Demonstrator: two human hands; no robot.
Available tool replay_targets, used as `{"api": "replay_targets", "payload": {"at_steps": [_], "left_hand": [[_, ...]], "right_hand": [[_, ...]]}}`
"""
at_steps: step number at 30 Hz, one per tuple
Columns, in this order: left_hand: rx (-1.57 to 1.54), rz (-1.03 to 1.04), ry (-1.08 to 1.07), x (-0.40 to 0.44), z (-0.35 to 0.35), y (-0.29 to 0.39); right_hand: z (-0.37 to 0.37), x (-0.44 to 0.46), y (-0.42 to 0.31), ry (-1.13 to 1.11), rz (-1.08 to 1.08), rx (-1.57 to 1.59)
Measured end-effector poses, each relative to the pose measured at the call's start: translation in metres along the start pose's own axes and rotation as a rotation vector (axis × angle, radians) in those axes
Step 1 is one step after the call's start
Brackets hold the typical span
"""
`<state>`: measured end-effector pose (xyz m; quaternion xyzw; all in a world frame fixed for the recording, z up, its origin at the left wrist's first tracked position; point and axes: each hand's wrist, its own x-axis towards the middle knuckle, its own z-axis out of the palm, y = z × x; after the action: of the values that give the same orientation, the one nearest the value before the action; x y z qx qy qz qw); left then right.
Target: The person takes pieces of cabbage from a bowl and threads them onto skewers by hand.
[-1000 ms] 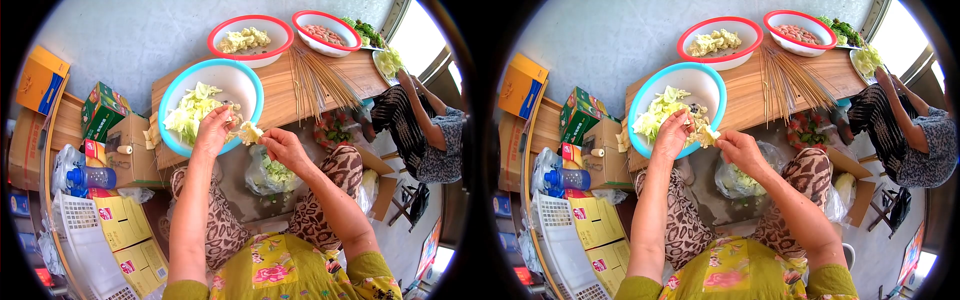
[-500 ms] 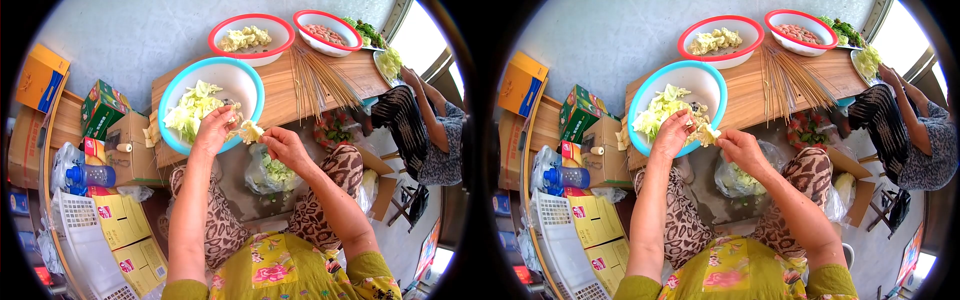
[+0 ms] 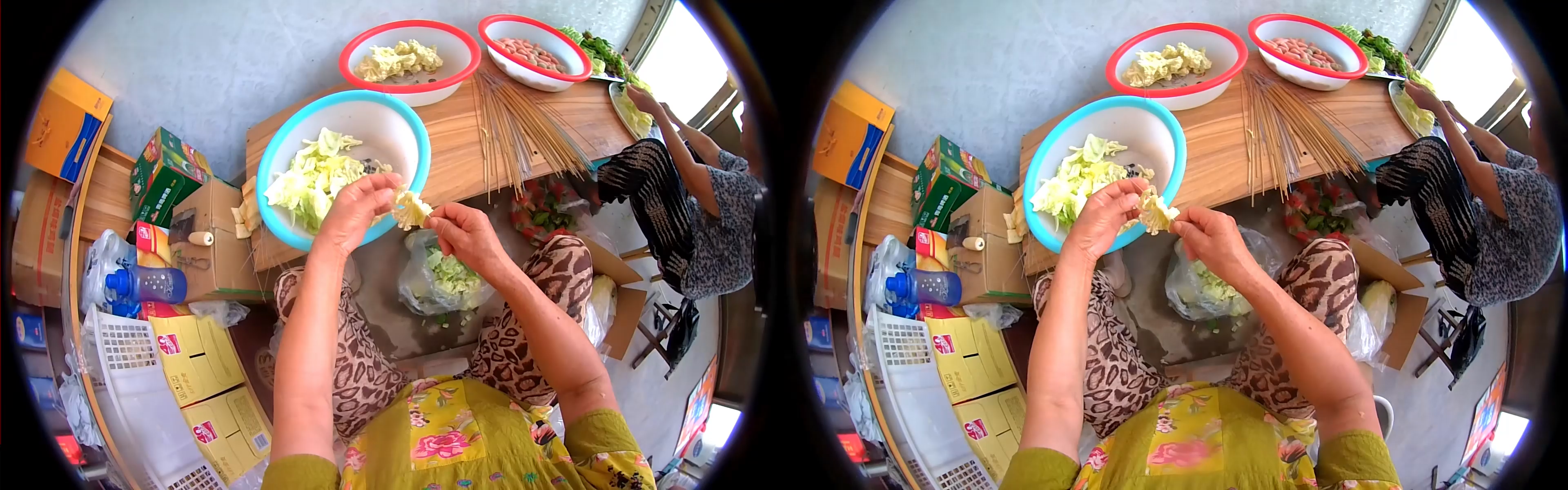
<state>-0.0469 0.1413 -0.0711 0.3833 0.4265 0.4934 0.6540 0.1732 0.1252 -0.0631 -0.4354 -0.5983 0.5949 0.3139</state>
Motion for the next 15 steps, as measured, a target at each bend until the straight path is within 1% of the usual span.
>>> {"api": "replay_targets", "payload": {"at_steps": [2,4,5,7,8,10,11,13,14,15], "left_hand": [[-0.010,0.033,0.020,0.004,-0.005,0.000],[0.028,0.102,0.215,0.011,-0.018,-0.003],[0.029,0.102,0.214,0.016,-0.026,-0.006],[0.266,0.112,0.366,0.025,-0.038,-0.015],[0.269,0.113,0.366,0.031,-0.042,-0.020],[0.782,0.167,0.434,0.040,-0.046,-0.029],[0.785,0.168,0.434,0.042,-0.047,-0.032],[1.117,0.046,0.358,0.047,-0.049,-0.041],[1.255,0.143,0.311,0.050,-0.053,-0.049],[1.257,0.142,0.311,0.052,-0.056,-0.055]], "right_hand": [[-0.002,0.000,0.001,0.011,0.007,0.001],[-0.005,0.000,0.004,0.046,0.022,0.057],[-0.006,0.000,0.004,0.047,0.021,0.058],[-0.009,0.000,0.005,0.087,0.010,0.089],[-0.011,0.000,0.005,0.086,0.007,0.092],[-0.014,0.001,0.007,0.087,-0.011,0.102],[-0.014,0.000,0.007,0.087,-0.012,0.105],[-0.015,0.000,0.006,0.083,-0.022,0.131],[-0.015,0.000,0.004,0.083,-0.023,0.134],[-0.015,-0.001,0.001,0.087,-0.017,0.139]]}}
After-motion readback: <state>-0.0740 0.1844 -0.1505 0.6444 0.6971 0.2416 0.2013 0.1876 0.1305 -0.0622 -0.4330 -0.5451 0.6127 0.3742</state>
